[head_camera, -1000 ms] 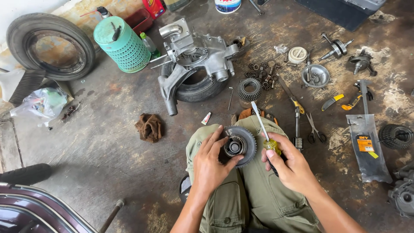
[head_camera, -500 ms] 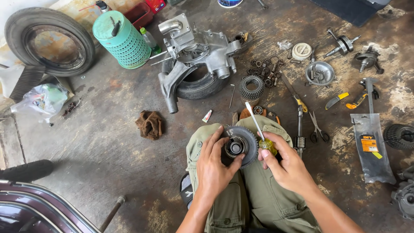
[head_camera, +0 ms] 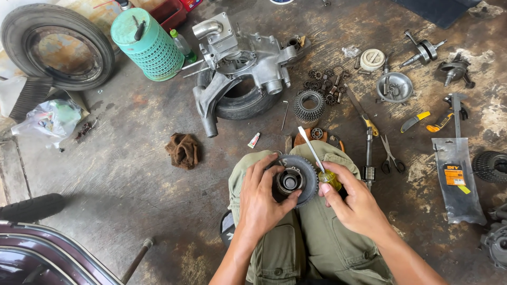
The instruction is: The person assembles a gear assembly by inserting a bearing into a gear, securing it with a circlip using pliers, and tightening a screw with a screwdriver. They then attach another gear to a shaft and secure it with a circlip.
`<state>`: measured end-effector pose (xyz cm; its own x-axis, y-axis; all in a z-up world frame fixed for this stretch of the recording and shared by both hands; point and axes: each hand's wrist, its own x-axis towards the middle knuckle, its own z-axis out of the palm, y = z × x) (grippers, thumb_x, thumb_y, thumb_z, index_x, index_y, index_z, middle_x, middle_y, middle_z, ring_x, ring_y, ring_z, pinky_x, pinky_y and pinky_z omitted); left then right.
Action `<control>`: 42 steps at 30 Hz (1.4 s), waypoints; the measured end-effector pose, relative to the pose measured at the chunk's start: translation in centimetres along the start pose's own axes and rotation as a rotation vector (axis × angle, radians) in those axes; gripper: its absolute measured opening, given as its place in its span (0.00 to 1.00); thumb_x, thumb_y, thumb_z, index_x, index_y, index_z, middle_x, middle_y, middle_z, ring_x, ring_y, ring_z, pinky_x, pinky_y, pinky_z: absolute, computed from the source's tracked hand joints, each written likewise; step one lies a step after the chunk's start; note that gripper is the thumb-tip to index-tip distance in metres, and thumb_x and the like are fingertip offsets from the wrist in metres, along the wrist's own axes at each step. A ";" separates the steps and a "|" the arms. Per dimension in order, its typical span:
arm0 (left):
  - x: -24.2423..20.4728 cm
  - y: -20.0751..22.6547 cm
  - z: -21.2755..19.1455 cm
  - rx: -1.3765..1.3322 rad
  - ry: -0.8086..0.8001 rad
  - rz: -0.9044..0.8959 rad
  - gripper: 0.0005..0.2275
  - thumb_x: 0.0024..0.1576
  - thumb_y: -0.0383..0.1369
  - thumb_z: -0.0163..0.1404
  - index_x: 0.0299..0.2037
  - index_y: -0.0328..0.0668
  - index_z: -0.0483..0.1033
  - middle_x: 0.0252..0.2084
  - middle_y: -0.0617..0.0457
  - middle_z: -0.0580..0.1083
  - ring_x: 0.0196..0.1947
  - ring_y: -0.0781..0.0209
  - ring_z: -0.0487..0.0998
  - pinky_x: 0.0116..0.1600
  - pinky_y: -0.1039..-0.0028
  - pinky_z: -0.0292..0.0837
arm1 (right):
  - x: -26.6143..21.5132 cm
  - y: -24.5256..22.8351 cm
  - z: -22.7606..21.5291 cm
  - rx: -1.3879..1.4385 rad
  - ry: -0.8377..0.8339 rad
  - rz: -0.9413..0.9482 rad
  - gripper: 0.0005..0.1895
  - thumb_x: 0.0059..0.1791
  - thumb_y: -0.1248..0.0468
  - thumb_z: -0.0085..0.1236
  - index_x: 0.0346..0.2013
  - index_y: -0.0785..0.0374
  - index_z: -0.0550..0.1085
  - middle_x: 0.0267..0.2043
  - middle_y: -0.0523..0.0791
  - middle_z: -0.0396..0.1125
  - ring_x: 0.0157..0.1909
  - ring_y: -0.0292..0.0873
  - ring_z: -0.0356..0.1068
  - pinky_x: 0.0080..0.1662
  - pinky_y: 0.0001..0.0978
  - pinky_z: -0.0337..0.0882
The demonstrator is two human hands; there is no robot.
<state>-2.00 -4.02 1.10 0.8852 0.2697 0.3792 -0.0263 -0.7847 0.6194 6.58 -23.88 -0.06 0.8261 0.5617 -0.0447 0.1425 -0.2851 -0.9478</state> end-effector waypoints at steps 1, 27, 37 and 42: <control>0.0 0.2 -0.1 0.000 0.000 -0.001 0.23 0.41 0.36 0.67 0.45 0.35 0.75 0.62 0.45 0.70 0.56 0.46 0.73 0.57 0.59 0.70 | 0.0 0.0 0.0 0.000 -0.001 0.001 0.23 0.50 0.66 0.52 0.61 0.64 0.68 0.27 0.44 0.73 0.24 0.37 0.71 0.31 0.29 0.71; 6.5 -1.0 -2.3 -0.312 -0.127 0.059 0.10 0.65 0.30 0.46 0.49 0.41 0.81 0.45 0.44 0.80 0.47 0.37 0.82 0.50 0.54 0.76 | 11.0 10.7 -6.5 0.161 0.364 -0.075 0.26 0.48 0.76 0.61 0.60 0.74 0.66 0.38 0.56 0.69 0.22 0.40 0.70 0.24 0.28 0.72; 18.2 -2.6 7.3 -0.091 -0.782 0.071 0.13 0.62 0.34 0.47 0.54 0.41 0.79 0.43 0.38 0.80 0.47 0.33 0.81 0.48 0.46 0.77 | 14.2 29.2 -5.8 -0.199 0.452 0.402 0.30 0.43 0.60 0.69 0.60 0.56 0.72 0.52 0.56 0.73 0.56 0.59 0.72 0.58 0.50 0.72; 21.1 -4.0 12.8 0.200 -1.014 0.145 0.14 0.61 0.39 0.48 0.53 0.47 0.78 0.45 0.43 0.80 0.46 0.34 0.81 0.49 0.46 0.78 | 16.3 36.0 -5.0 -0.242 0.437 0.574 0.31 0.45 0.56 0.65 0.63 0.50 0.69 0.54 0.55 0.73 0.56 0.60 0.72 0.58 0.51 0.73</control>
<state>22.70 -2.35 -2.16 0.8569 -0.3577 -0.3713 -0.1684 -0.8749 0.4541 27.92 -28.87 -33.28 0.9403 -0.0700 -0.3331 -0.3005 -0.6303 -0.7158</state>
